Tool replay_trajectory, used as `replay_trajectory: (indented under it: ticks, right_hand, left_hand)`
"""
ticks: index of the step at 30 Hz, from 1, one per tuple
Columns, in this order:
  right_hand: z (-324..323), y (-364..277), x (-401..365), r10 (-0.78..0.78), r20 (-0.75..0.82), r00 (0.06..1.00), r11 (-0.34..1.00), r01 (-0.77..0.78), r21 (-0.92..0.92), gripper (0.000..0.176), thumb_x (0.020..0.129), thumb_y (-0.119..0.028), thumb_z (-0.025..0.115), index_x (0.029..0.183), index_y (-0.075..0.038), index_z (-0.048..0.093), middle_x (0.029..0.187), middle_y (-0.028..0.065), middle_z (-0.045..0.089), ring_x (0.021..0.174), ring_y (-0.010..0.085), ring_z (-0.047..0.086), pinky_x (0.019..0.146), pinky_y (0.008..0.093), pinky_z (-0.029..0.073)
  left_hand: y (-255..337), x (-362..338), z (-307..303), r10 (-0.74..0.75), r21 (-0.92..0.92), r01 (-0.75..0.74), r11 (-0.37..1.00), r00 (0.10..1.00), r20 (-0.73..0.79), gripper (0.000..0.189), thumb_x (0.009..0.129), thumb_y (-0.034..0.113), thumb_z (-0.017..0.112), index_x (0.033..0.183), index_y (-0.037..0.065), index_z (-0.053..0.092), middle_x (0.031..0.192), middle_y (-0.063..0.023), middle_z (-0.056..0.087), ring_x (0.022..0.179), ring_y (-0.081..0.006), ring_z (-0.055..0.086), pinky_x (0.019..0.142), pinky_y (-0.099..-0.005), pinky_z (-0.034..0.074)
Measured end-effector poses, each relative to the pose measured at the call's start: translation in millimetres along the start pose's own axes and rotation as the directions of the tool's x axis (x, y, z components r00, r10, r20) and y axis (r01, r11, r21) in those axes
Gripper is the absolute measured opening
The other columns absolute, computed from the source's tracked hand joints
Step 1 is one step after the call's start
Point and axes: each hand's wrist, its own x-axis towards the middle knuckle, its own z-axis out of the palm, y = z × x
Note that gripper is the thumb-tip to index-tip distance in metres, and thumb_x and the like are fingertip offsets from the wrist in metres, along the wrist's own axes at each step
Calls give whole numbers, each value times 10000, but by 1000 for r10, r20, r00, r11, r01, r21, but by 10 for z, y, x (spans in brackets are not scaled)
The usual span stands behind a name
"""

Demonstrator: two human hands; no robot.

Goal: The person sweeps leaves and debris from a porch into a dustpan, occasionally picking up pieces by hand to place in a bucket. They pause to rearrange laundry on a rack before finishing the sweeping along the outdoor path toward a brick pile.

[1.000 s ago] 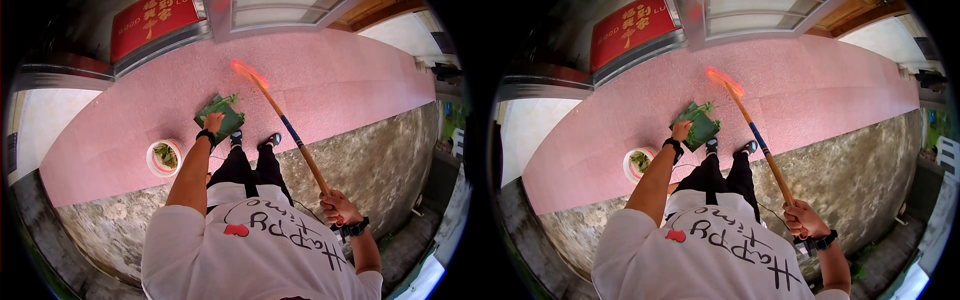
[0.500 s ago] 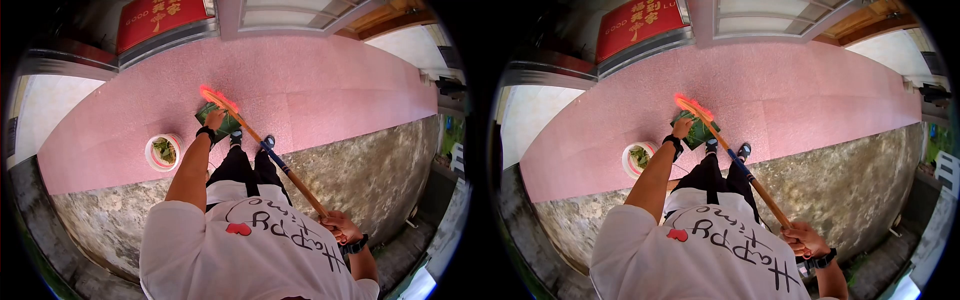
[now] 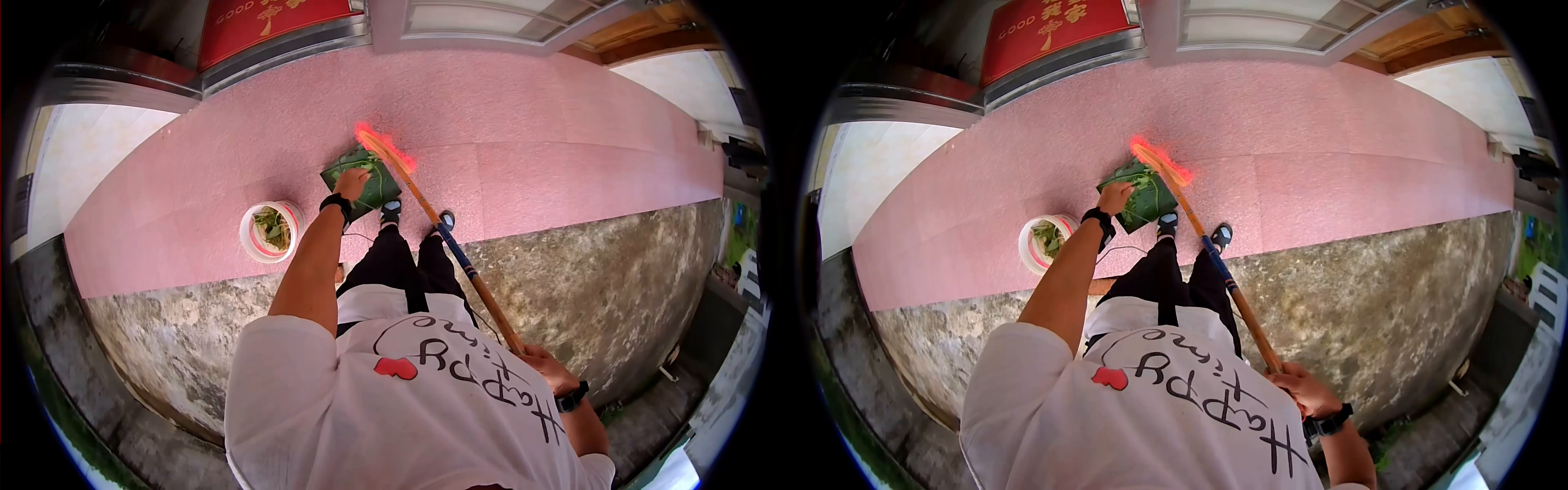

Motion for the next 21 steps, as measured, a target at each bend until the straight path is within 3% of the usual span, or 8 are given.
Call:
replay_trajectory:
  ticks: [4, 7, 13, 17, 21]
  right_hand:
    - [118, -233, -204, 49, 152, 987, 987, -72, 147, 112, 839, -141, 483, 809, -45, 434, 522, -52, 328, 334, 2, 261, 256, 166, 200]
    - [107, -211, -170, -16, 18, 1000, 994, 18, -110, 113, 841, -141, 476, 803, -46, 429, 517, -56, 308, 334, 10, 257, 253, 165, 191]
    - [237, -577, 194, -60, -2, 998, 991, 60, -117, 72, 846, -114, 440, 789, -79, 416, 514, -50, 291, 342, 36, 271, 280, 195, 230]
    - [218, -681, 495, -17, 14, 1000, 984, 19, -176, 149, 854, -126, 428, 723, -96, 364, 510, -43, 288, 356, 35, 255, 304, 206, 226]
    - [241, -559, 332, 97, 26, 995, 986, -93, -137, 142, 852, -124, 436, 728, -102, 371, 523, -46, 280, 359, 38, 240, 307, 213, 212]
  left_hand:
    - [-12, -85, -17, -22, -94, 19, 995, 999, -41, 171, 785, 200, 525, 805, 40, 583, 740, -193, 549, 701, -352, 535, 613, -428, 408]
    - [-49, -144, -24, -33, -112, 29, 993, 999, -34, 164, 783, 189, 532, 798, 33, 579, 734, -197, 547, 698, -354, 535, 601, -425, 404]
    - [-89, -222, -30, -84, -176, 68, 982, 993, -80, 159, 787, 186, 525, 788, 35, 571, 718, -191, 541, 667, -361, 516, 588, -416, 397]
    - [-64, -258, -58, -90, -144, 80, 986, 994, -62, 171, 791, 210, 508, 786, 47, 561, 746, -189, 542, 683, -360, 512, 607, -413, 400]
    - [-91, -265, -87, -125, -104, 120, 987, 991, -40, 175, 795, 217, 497, 795, 54, 563, 776, -187, 551, 736, -356, 525, 636, -408, 412]
